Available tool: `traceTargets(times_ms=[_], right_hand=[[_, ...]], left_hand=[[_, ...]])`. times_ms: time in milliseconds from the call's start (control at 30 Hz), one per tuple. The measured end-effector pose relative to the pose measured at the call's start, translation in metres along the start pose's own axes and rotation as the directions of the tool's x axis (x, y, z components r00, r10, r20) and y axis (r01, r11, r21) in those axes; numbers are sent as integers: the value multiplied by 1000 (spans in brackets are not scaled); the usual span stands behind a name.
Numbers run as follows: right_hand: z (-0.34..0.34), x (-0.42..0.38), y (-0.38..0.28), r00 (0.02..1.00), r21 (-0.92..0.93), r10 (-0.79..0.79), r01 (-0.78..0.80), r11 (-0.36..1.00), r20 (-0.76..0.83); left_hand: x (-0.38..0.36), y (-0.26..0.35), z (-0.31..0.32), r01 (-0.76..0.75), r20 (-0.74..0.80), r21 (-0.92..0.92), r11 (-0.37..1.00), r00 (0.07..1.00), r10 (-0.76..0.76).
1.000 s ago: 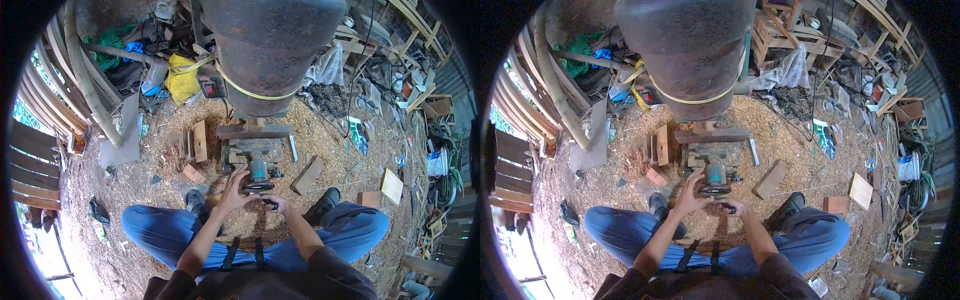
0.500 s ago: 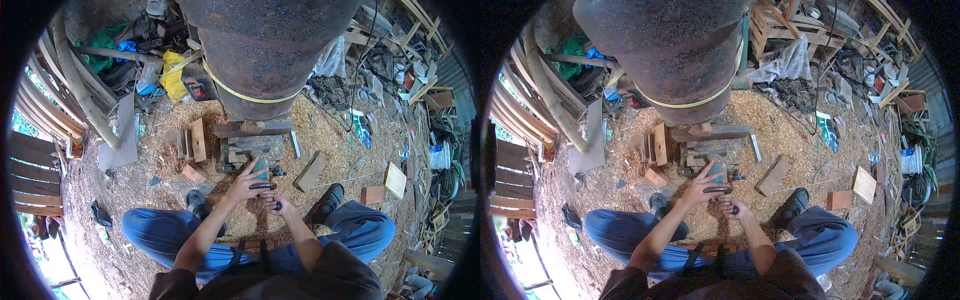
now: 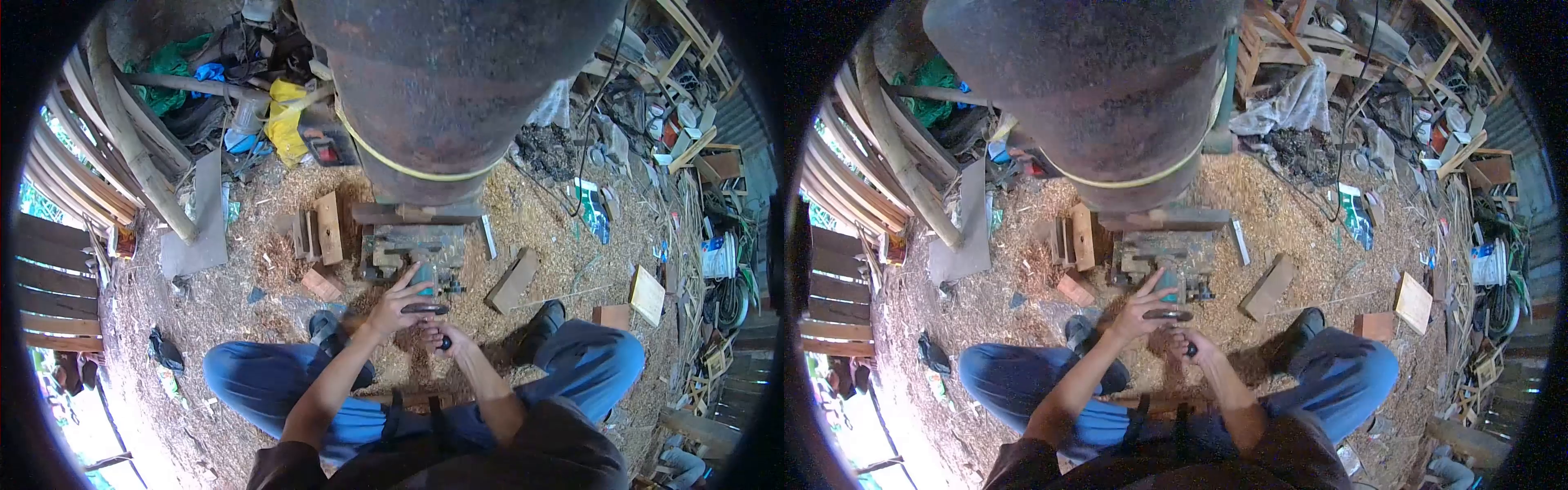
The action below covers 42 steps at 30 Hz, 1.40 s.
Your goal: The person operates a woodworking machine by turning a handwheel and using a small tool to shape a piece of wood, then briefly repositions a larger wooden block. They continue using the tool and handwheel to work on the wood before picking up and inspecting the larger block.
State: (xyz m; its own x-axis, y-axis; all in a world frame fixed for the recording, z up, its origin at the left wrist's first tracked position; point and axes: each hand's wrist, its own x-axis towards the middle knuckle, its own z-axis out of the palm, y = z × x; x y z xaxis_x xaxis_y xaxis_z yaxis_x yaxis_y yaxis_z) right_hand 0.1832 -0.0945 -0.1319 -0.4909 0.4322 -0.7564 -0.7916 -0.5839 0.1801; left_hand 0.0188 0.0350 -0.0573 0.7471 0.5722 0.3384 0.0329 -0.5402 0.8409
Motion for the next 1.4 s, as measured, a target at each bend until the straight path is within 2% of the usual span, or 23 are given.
traceTargets(times_ms=[133,200,233,367,467,533,567,600,667,733,800,833,867,933,967,1033,1067,1133,1167,1200,1233,1267,1400], right_hand=[[5,-3,0,999,3,2,-2,1000,41],[6,-9,0,996,-79,-57,52,996,-64],[-1,-5,-4,999,-31,35,-34,999,23],[1,-3,-5,1000,-85,18,-18,996,-3],[4,-4,-8,999,-101,0,-5,995,-43],[21,-17,-6,988,-195,-60,31,980,-144],[9,-17,-12,999,-197,-29,22,980,-36],[8,-20,-18,999,-196,-34,27,980,-31],[1,-31,-31,993,-369,-108,81,926,-55],[-8,-37,-36,992,-313,-110,85,946,-63],[21,-61,-15,854,-599,-517,388,701,-52],[29,-61,-9,758,-762,-648,374,529,-78],[17,-43,-9,659,-828,-738,327,455,-145],[28,-50,4,400,-903,-915,410,125,55],[29,-51,3,394,-902,-917,415,120,59],[26,-51,8,81,-937,-951,210,-278,300],[25,-51,10,86,-939,-951,209,-273,295],[28,-48,7,-57,-810,-931,475,-344,362],[39,-55,11,-4,-720,-944,646,-253,329],[48,-57,10,0,-720,-945,648,-249,326],[60,-57,7,-78,-697,-860,551,-459,504],[66,-56,2,-131,-628,-734,432,-647,667],[62,-46,-12,-103,-576,-684,458,-677,723]], left_hand=[[2,4,-4,-16,21,60,998,1000,15],[4,8,0,-29,-6,86,996,1000,30],[4,9,1,-20,-12,90,996,1000,21],[3,12,0,-21,-32,97,995,999,24],[6,14,-2,-27,-30,147,989,999,31],[7,15,1,-5,-60,131,991,998,13],[7,14,5,19,-62,152,988,998,-10],[8,14,10,14,-59,155,988,998,-5],[15,14,23,-13,-132,146,989,991,32],[20,12,32,-18,-153,154,988,987,42],[18,15,29,-6,-101,105,994,995,16],[17,13,29,-21,-84,114,993,996,31],[20,16,27,-31,-91,123,992,995,42],[15,24,27,31,-136,133,991,991,-13],[11,22,28,51,-160,119,992,987,-31],[1,17,35,86,-197,113,990,978,-62],[-6,14,40,122,-234,103,987,968,-95],[-12,6,48,135,-224,98,986,968,-111],[-13,3,53,187,-279,-3,982,943,-181],[-12,6,54,231,-325,-104,967,911,-253],[-11,6,49,236,-272,29,971,937,-220],[-10,7,45,236,-270,32,971,938,-219],[-14,8,46,270,-223,-23,962,937,-269]])
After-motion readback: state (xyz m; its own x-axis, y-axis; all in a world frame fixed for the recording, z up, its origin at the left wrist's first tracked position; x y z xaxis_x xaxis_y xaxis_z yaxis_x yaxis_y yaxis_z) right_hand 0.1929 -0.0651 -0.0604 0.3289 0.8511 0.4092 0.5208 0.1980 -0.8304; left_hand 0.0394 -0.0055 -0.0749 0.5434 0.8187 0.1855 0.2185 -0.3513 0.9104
